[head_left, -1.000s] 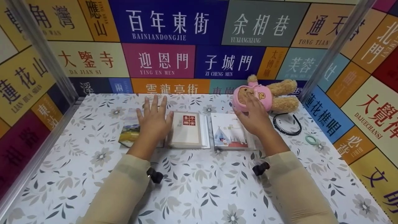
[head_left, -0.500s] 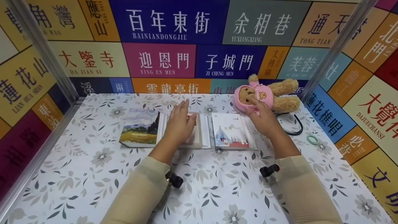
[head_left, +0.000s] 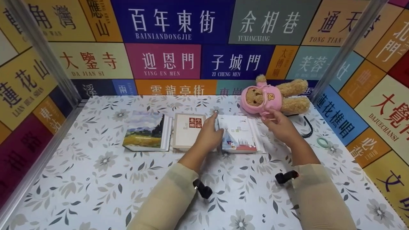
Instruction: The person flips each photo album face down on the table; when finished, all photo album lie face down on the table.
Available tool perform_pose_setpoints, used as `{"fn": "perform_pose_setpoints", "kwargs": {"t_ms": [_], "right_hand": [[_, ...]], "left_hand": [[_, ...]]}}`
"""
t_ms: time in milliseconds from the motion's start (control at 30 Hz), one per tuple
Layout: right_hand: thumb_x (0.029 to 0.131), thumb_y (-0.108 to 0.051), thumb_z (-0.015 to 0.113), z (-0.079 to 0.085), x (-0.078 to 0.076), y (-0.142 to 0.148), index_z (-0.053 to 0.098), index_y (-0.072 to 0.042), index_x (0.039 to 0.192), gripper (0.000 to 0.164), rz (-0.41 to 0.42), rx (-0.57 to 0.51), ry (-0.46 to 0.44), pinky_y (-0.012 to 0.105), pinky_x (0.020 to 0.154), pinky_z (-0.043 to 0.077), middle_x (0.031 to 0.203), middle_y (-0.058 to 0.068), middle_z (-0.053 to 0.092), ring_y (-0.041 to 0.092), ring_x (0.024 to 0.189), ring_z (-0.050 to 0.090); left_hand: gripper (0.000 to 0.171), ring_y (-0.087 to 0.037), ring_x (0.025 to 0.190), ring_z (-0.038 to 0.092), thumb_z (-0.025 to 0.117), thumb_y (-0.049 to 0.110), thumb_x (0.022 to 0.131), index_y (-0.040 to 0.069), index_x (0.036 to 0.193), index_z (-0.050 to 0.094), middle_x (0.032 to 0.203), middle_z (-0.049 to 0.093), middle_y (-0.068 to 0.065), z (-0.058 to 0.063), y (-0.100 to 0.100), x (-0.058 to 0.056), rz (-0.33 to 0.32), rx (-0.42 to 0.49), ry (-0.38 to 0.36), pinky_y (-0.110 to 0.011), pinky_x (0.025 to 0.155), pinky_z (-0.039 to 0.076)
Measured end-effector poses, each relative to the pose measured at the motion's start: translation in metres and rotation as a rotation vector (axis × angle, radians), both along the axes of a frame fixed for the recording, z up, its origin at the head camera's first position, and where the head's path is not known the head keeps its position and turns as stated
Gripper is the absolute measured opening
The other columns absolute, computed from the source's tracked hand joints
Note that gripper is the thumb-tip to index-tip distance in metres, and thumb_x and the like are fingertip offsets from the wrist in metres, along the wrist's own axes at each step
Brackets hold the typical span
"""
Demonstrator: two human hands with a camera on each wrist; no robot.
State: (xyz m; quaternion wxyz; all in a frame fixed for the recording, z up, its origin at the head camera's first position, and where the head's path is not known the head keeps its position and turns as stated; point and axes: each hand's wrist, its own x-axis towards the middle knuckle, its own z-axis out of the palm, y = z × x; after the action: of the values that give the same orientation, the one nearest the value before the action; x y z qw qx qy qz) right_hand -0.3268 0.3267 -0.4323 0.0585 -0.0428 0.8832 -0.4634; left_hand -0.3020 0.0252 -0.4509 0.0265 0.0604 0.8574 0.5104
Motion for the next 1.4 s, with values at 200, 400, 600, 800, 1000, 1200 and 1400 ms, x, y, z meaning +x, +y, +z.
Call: {"fn": "perform_pose_setpoints", "kwargs": {"t_ms": [200, 400, 600, 800, 1000, 1200, 1400], "right_hand": [[0.11, -0.035, 0.062, -0.015, -0.001, -0.002, 0.034, -0.009, 0.167, 0.068, 0.07, -0.122, -0.037, 0.044, 0.112, 0.054, 0.166, 0.022, 0.045, 0.038, 0.149, 0.049], [0.108, -0.03, 0.065, -0.027, 0.0, -0.002, 0.035, -0.011, 0.168, 0.069, 0.094, -0.127, -0.121, 0.053, 0.12, 0.047, 0.171, 0.016, 0.04, 0.039, 0.153, 0.045], [0.105, -0.034, 0.07, -0.031, 0.005, 0.0, 0.038, -0.012, 0.167, 0.073, 0.165, -0.015, -0.148, 0.06, 0.132, 0.029, 0.174, 0.016, 0.036, 0.042, 0.161, 0.034], [0.098, -0.036, 0.078, -0.027, 0.008, -0.002, 0.044, -0.026, 0.165, 0.075, 0.258, 0.149, -0.187, 0.065, 0.134, 0.017, 0.178, 0.015, 0.026, 0.045, 0.165, 0.021], [0.095, -0.035, 0.082, -0.027, 0.008, -0.004, 0.045, -0.028, 0.164, 0.079, 0.303, 0.203, -0.196, 0.065, 0.135, 0.016, 0.182, 0.008, 0.017, 0.044, 0.166, 0.016], [0.097, -0.03, 0.079, -0.029, 0.008, -0.007, 0.041, -0.018, 0.166, 0.08, 0.349, 0.22, -0.132, 0.062, 0.134, 0.02, 0.181, 0.013, 0.019, 0.046, 0.164, 0.022], [0.099, -0.032, 0.078, -0.025, 0.011, -0.014, 0.04, -0.017, 0.167, 0.079, 0.338, 0.193, -0.124, 0.062, 0.134, 0.02, 0.181, 0.012, 0.019, 0.046, 0.164, 0.022]], "left_hand": [[0.079, -0.034, 0.165, 0.03, 0.058, 0.006, 0.096, 0.011, 0.17, 0.03, 0.176, 0.031, -0.017, -0.009, 0.021, 0.003, 0.016, 0.066, -0.109, -0.045, 0.137, 0.023], [0.084, -0.034, 0.165, 0.028, 0.055, -0.001, 0.092, 0.005, 0.17, 0.026, 0.176, 0.031, -0.019, -0.018, 0.022, 0.008, -0.003, 0.034, -0.121, -0.045, 0.138, 0.02], [0.083, -0.032, 0.166, 0.026, 0.051, -0.005, 0.092, 0.003, 0.17, 0.023, 0.176, 0.031, -0.018, -0.021, 0.022, 0.009, -0.015, 0.038, -0.136, -0.042, 0.138, 0.019], [0.081, -0.033, 0.163, 0.033, 0.05, -0.006, 0.091, 0.001, 0.169, 0.026, 0.173, 0.037, -0.02, -0.023, 0.021, 0.008, -0.025, 0.069, -0.128, -0.042, 0.137, 0.024], [0.08, -0.033, 0.161, 0.039, 0.053, -0.005, 0.091, 0.001, 0.168, 0.03, 0.17, 0.042, -0.02, -0.023, 0.02, 0.008, -0.013, 0.086, -0.151, -0.042, 0.135, 0.028], [0.081, -0.03, 0.158, 0.043, 0.054, -0.008, 0.09, 0.002, 0.167, 0.033, 0.167, 0.048, -0.016, -0.022, 0.02, 0.008, -0.011, 0.166, -0.17, -0.04, 0.133, 0.032], [0.084, -0.031, 0.161, 0.037, 0.056, -0.004, 0.09, 0.007, 0.169, 0.031, 0.173, 0.039, -0.014, -0.018, 0.018, 0.006, -0.009, 0.299, -0.2, -0.043, 0.135, 0.028]]}}
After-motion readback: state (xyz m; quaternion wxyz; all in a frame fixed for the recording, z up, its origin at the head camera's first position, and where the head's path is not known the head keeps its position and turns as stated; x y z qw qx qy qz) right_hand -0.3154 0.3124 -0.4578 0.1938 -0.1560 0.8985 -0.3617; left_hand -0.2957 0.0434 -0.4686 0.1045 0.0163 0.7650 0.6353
